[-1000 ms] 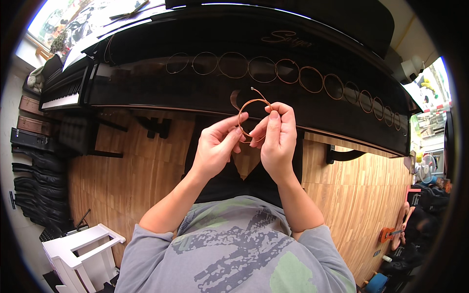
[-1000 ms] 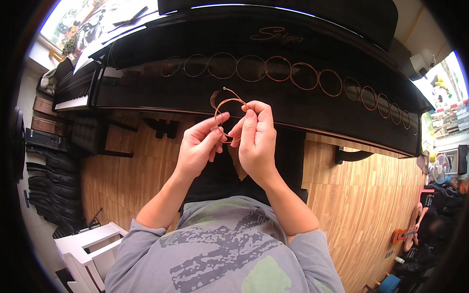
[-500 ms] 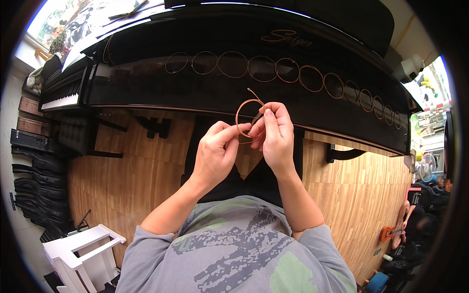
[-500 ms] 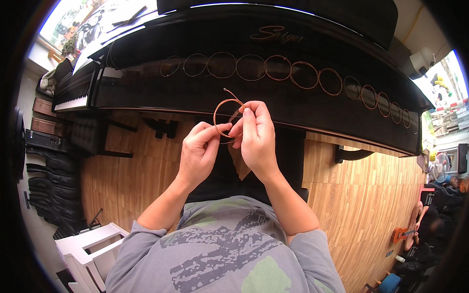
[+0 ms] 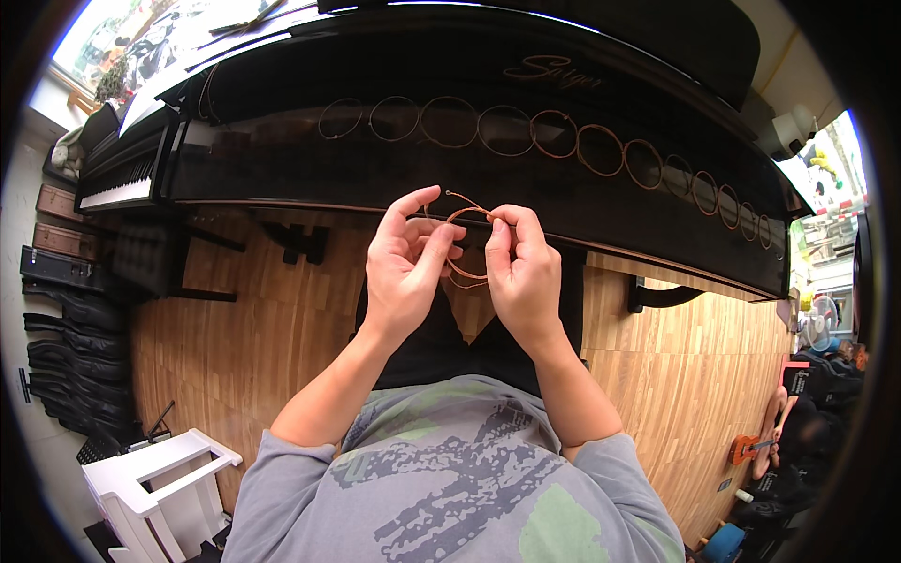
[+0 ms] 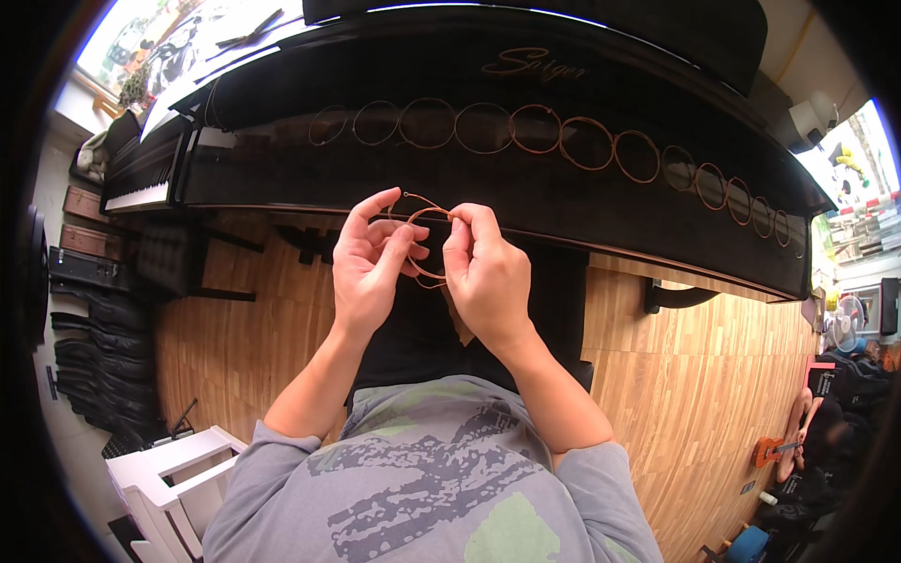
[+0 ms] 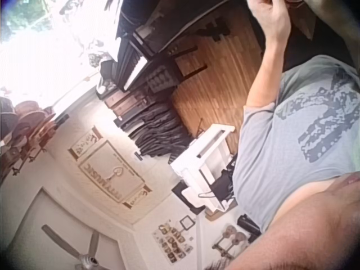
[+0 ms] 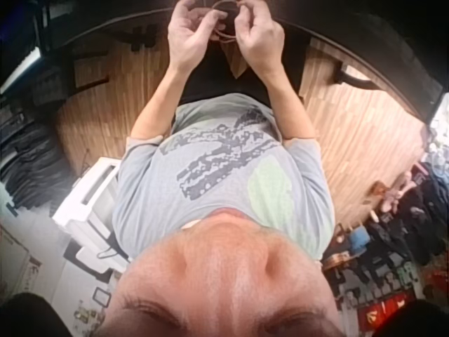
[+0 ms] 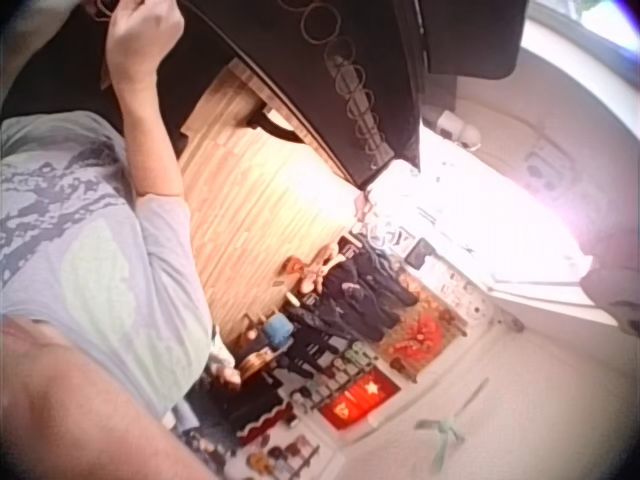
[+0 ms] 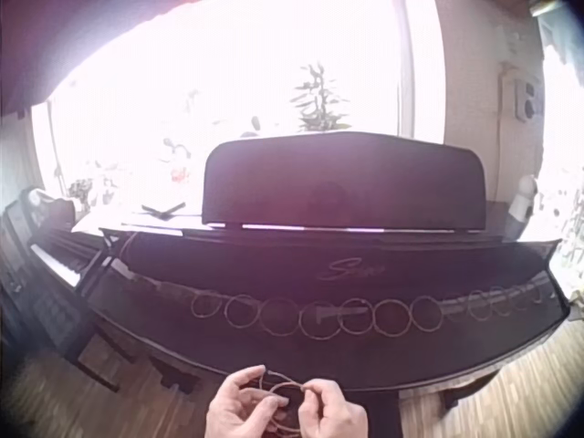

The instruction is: The person bends and twists copper wire into circular loops by hand, placing each finished loop on the piano lid. They repeat this process with multiple wires, forming a row of loops.

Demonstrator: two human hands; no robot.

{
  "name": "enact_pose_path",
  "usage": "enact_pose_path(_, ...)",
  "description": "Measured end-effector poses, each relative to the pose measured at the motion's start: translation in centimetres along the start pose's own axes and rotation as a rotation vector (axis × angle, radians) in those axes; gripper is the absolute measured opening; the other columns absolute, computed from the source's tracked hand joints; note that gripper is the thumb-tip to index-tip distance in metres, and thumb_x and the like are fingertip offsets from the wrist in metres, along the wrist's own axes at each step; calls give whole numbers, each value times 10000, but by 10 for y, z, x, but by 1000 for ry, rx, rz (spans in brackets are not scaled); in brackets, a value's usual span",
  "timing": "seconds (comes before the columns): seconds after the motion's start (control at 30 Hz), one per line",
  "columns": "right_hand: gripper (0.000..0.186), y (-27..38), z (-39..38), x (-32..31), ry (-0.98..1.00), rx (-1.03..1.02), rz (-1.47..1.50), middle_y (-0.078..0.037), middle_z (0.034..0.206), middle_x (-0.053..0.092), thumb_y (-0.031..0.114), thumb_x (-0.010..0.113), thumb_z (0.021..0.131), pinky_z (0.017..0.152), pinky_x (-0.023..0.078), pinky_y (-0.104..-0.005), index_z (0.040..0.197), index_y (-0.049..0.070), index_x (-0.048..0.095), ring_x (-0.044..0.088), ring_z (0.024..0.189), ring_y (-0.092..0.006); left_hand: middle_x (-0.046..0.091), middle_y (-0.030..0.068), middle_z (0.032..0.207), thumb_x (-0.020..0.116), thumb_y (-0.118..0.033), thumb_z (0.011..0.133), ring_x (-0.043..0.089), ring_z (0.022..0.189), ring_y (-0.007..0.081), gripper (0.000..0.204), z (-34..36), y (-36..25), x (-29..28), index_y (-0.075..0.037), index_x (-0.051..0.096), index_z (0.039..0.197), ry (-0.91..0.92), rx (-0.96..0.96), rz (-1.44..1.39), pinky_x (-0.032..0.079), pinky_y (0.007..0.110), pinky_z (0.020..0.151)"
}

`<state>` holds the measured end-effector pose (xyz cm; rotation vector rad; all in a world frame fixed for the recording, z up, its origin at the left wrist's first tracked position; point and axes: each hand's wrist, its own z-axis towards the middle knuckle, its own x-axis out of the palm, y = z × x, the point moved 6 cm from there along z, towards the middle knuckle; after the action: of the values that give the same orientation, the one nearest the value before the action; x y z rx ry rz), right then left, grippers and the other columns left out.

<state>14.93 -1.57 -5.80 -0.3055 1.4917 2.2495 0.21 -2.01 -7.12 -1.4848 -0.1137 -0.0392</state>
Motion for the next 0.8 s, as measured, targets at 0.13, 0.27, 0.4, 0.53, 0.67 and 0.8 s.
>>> enact_pose_path(0.13, 97, -2, -2, 2, -7, -20, 49, -94, 631, 597, 15, 556, 886, 459, 438, -283, 981, 28, 570, 601, 502, -187, 688, 93, 941, 593, -86, 913, 650, 782, 96, 313, 3, 6, -8, -12, 506, 1204, -83, 11, -82, 510, 202, 646)
enact_pose_path(0.27, 109, -5, -3, -1, -21, -3, 66, -77, 614, 572, 8, 555, 889, 467, 433, -269, 997, 18, 567, 567, 489, -161, 672, 124, 995, 559, -85, 935, 680, 846, 169, 308, 4, 7, -15, -8, 482, 1224, -131, 58, -106, 563, 247, 671)
enact_pose_path(0.4, 114, -5, -2, -3, -64, -52, 93, -72, 622, 564, 3, 551, 895, 468, 426, -258, 1008, 5, 564, 547, 488, -141, 657, 122, 1013, 529, -85, 952, 673, 873, 177, 311, 3, 6, -21, -25, 453, 1248, -158, 158, -341, 567, 267, 714)
enact_pose_path(0.53, 106, -6, -1, -6, -115, -78, 67, -73, 636, 566, 5, 543, 908, 468, 423, -248, 1012, -1, 564, 548, 503, -113, 648, 94, 1014, 485, -84, 973, 645, 961, 193, 296, 1, 3, -22, -60, 443, 1265, -107, 260, -523, 543, 326, 860)
enact_pose_path(0.67, 106, -12, 0, -5, -77, 63, 218, -41, 632, 556, 43, 489, 952, 477, 417, -214, 1041, 10, 537, 538, 531, -73, 640, 81, 999, 492, -86, 971, 640, 929, 178, 280, -5, -2, -15, -64, 447, 1246, -26, 243, -642, 535, 303, 810)
enact_pose_path(0.8, 121, -19, 0, -2, -88, 157, 553, -9, 614, 513, 78, 419, 991, 483, 409, -188, 1056, 22, 505, 507, 533, -50, 636, 64, 975, 513, -92, 963, 627, 865, 150, 270, -4, 13, -9, -72, 452, 1225, 0, -26, -731, 507, 264, 722)
